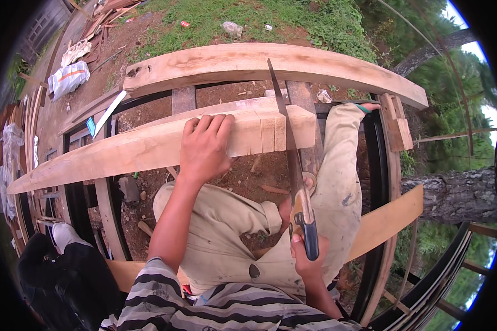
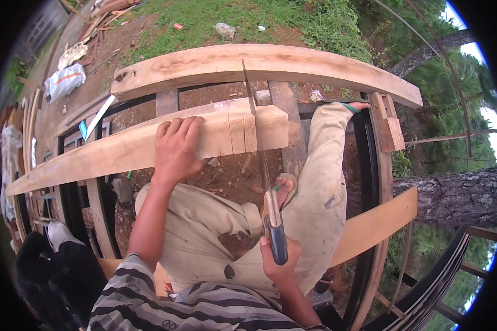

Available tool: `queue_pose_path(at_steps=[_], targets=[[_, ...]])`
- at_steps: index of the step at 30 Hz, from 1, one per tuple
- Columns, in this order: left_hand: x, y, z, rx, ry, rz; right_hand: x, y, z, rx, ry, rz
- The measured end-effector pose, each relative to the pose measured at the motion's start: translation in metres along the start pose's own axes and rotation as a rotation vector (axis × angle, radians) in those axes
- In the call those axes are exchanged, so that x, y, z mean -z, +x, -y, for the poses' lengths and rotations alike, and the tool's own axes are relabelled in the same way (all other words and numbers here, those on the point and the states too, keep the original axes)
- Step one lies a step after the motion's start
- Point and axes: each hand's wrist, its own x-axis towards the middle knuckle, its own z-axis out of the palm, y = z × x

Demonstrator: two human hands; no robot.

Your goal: The person cuts notches into a wooden beam using a hand saw while holding the beam with their hand. The person touches the saw blade with their fingers, talks to a nearby worker, and saws into the wooden beam.

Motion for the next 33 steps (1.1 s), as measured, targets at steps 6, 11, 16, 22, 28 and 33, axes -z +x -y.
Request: queue_pose_path(at_steps=[6, 11, 16, 22, 28, 33], targets=[[0.004, 0.007, -0.01, 0.041, -0.026, 0.04, 0.036, -0.084, -0.007, 0.056, -0.131, 0.017], [-0.005, 0.0, -0.017, 0.01, 0.019, -0.024, -0.03, 0.1, -0.028, 0.247, 0.024, -0.098], [-0.005, -0.014, -0.009, -0.009, 0.01, -0.005, -0.025, 0.066, 0.004, 0.067, 0.126, -0.036], [-0.013, -0.035, -0.017, -0.093, 0.212, -0.144, 0.037, -0.081, -0.024, 0.179, -0.237, 0.074], [-0.01, -0.008, -0.009, -0.064, 0.077, -0.073, -0.018, 0.092, 0.019, 0.104, 0.247, 0.055], [-0.003, 0.0, -0.001, 0.005, -0.034, 0.084, -0.016, 0.049, 0.001, 0.072, 0.048, 0.024]])
